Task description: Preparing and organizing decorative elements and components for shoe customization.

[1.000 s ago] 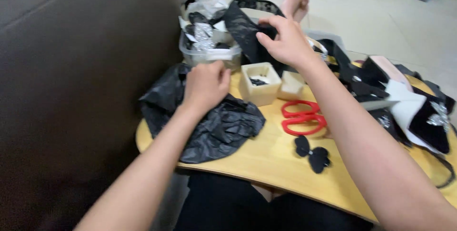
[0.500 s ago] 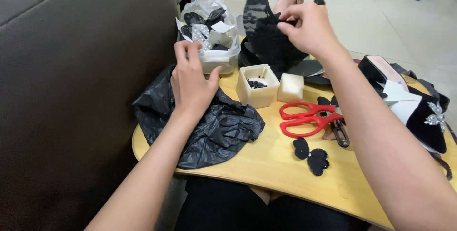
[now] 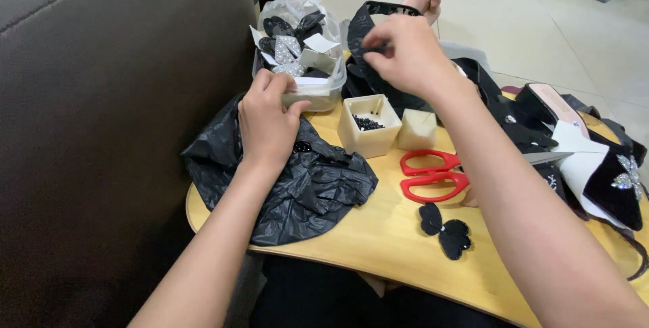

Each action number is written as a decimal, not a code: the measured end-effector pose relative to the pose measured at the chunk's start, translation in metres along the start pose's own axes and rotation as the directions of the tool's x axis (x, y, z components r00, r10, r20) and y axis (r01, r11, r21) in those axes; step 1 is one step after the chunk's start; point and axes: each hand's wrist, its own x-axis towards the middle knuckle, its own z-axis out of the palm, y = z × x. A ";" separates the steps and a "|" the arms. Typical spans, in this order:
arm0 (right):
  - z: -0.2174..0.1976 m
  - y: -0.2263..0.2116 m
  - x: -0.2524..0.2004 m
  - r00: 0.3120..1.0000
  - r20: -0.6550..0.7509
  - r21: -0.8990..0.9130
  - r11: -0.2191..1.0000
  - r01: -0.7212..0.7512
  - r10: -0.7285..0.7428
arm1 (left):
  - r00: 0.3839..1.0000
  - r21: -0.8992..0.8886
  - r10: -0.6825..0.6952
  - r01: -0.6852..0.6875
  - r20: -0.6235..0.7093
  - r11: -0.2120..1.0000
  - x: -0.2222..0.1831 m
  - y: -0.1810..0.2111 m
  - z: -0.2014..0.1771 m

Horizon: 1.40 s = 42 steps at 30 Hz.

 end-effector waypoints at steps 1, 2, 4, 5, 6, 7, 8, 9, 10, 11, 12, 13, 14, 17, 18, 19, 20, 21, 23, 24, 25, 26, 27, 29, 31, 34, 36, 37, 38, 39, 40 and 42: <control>0.001 -0.011 0.002 1.000 0.005 0.001 1.000 -0.001 0.001 | 1.000 -0.001 -0.005 0.005 0.001 1.000 -0.001 -0.001 0.000; 0.002 -0.023 0.005 0.998 0.058 0.003 1.000 0.029 -0.029 | 1.000 -0.004 0.013 -0.013 -0.007 1.000 -0.003 -0.001 0.000; 0.007 -0.039 0.009 0.991 0.117 0.008 0.998 0.060 -0.060 | 1.000 -0.007 0.025 -0.025 -0.016 1.000 -0.005 -0.004 0.001; 0.010 -0.044 0.011 0.990 0.131 0.032 0.998 0.047 -0.051 | 0.998 -0.008 0.043 -0.044 -0.042 0.999 -0.007 -0.005 0.002; 0.013 -0.049 0.012 0.989 0.144 0.058 0.998 0.031 -0.039 | 0.996 -0.006 0.063 -0.064 -0.064 0.998 -0.008 -0.005 0.002; 0.015 -0.049 0.013 0.988 0.148 0.062 0.998 0.030 -0.039 | 0.996 -0.003 0.059 -0.059 -0.062 0.998 -0.008 -0.006 0.000; 0.017 -0.048 0.013 0.985 0.170 0.037 0.999 0.023 -0.029 | 0.996 -0.015 0.058 -0.059 -0.066 0.998 -0.008 -0.007 0.000; 0.019 -0.047 0.013 0.981 0.192 0.011 1.000 0.017 -0.019 | 0.996 -0.026 0.057 -0.059 -0.071 0.998 -0.009 -0.007 0.000; 0.017 -0.053 0.012 0.980 0.197 0.012 1.000 0.012 -0.014 | 0.997 -0.028 0.052 -0.054 -0.065 0.998 -0.010 -0.006 -0.003; 0.014 -0.058 0.011 0.976 0.216 0.012 1.000 -0.020 0.017 | 0.996 -0.031 0.067 -0.069 -0.058 0.997 -0.010 -0.005 -0.005; 0.012 -0.062 0.009 0.971 0.233 0.009 0.999 -0.052 0.049 | 0.995 -0.035 0.084 -0.086 -0.052 0.996 -0.011 -0.004 -0.007; 0.013 -0.062 0.007 0.970 0.236 0.007 0.998 -0.058 0.054 | 0.996 -0.039 0.082 -0.084 -0.047 0.996 -0.013 -0.004 -0.008; 0.013 -0.062 0.007 0.968 0.243 0.005 0.998 -0.069 0.066 | 0.994 -0.043 0.097 -0.099 -0.054 0.994 -0.014 -0.003 -0.009; 0.011 -0.066 0.006 0.961 0.255 0.004 0.993 -0.114 0.109 | 0.990 -0.048 0.122 -0.125 -0.070 0.991 -0.015 -0.004 -0.010; 0.009 -0.068 0.005 0.956 0.257 0.005 0.990 -0.144 0.138 | 0.988 -0.045 0.133 -0.137 -0.081 0.990 -0.016 -0.004 -0.011; 0.009 -0.068 0.005 0.956 0.258 0.006 0.990 -0.144 0.138 | 0.988 -0.044 0.133 -0.137 -0.081 0.990 -0.015 -0.004 -0.012; 0.008 -0.067 0.003 0.967 0.235 0.006 0.994 -0.106 0.102 | 0.988 -0.044 0.129 -0.133 -0.079 0.990 -0.015 -0.003 -0.013; 0.007 -0.066 0.002 0.975 0.213 0.005 0.998 -0.068 0.066 | 0.989 -0.044 0.126 -0.129 -0.076 0.991 -0.015 -0.002 -0.013; 0.004 -0.069 0.001 0.979 0.194 0.022 0.997 -0.067 0.062 | 0.989 -0.042 0.126 -0.130 -0.073 0.991 -0.016 -0.003 -0.013; 0.002 -0.071 0.002 0.984 0.171 0.038 0.997 -0.064 0.057 | 0.989 -0.039 0.130 -0.133 -0.073 0.990 -0.015 -0.004 -0.013; 0.004 -0.067 0.002 0.983 0.172 0.039 0.997 -0.066 0.058 | 0.989 -0.039 0.129 -0.132 -0.071 0.990 -0.016 -0.004 -0.012; 0.005 -0.064 0.003 0.994 0.105 0.090 0.995 -0.032 0.023 | 0.990 -0.045 0.124 -0.127 -0.073 0.991 -0.016 -0.005 -0.012; 0.006 -0.061 0.005 0.999 0.035 0.138 0.990 0.005 -0.010 | 0.990 -0.051 0.119 -0.122 -0.074 0.991 -0.016 -0.005 -0.012; 0.014 -0.049 0.014 0.992 -0.066 0.071 0.991 0.116 -0.112 | 0.990 -0.054 0.119 -0.124 -0.080 0.991 -0.016 -0.005 -0.013; 0.017 -0.046 0.026 0.963 -0.159 -0.006 0.975 0.221 -0.219 | 0.989 -0.058 0.121 -0.126 -0.086 0.990 -0.015 -0.004 -0.013; 0.028 -0.050 0.042 0.910 -0.177 -0.019 0.926 0.378 -0.375 | 0.989 -0.051 0.121 -0.126 -0.081 0.991 -0.016 -0.006 -0.012; 0.045 -0.048 0.050 0.967 -0.059 -0.048 0.968 0.246 -0.248 | 0.988 -0.032 0.132 -0.135 -0.080 0.990 -0.016 -0.006 -0.012; 0.048 -0.050 0.052 0.967 -0.059 -0.050 0.968 0.245 -0.247 | 0.988 -0.034 0.134 -0.137 -0.081 0.990 -0.016 -0.006 -0.012; 0.052 -0.052 0.053 0.982 0.007 -0.050 0.981 0.188 -0.188 | 0.989 -0.032 0.125 -0.128 -0.079 0.991 -0.016 -0.005 -0.012; 0.056 -0.053 0.055 0.989 0.073 -0.054 0.990 0.131 -0.127 | 0.990 -0.030 0.115 -0.118 -0.077 0.993 -0.016 -0.005 -0.013; 0.053 -0.057 0.050 0.989 0.075 -0.054 0.990 0.132 -0.127 | 0.991 -0.031 0.114 -0.116 -0.077 0.993 -0.016 -0.006 -0.013; 0.046 -0.063 0.037 0.974 0.002 -0.057 0.973 0.224 -0.225 | 0.990 -0.028 0.116 -0.119 -0.084 0.993 -0.016 -0.006 -0.012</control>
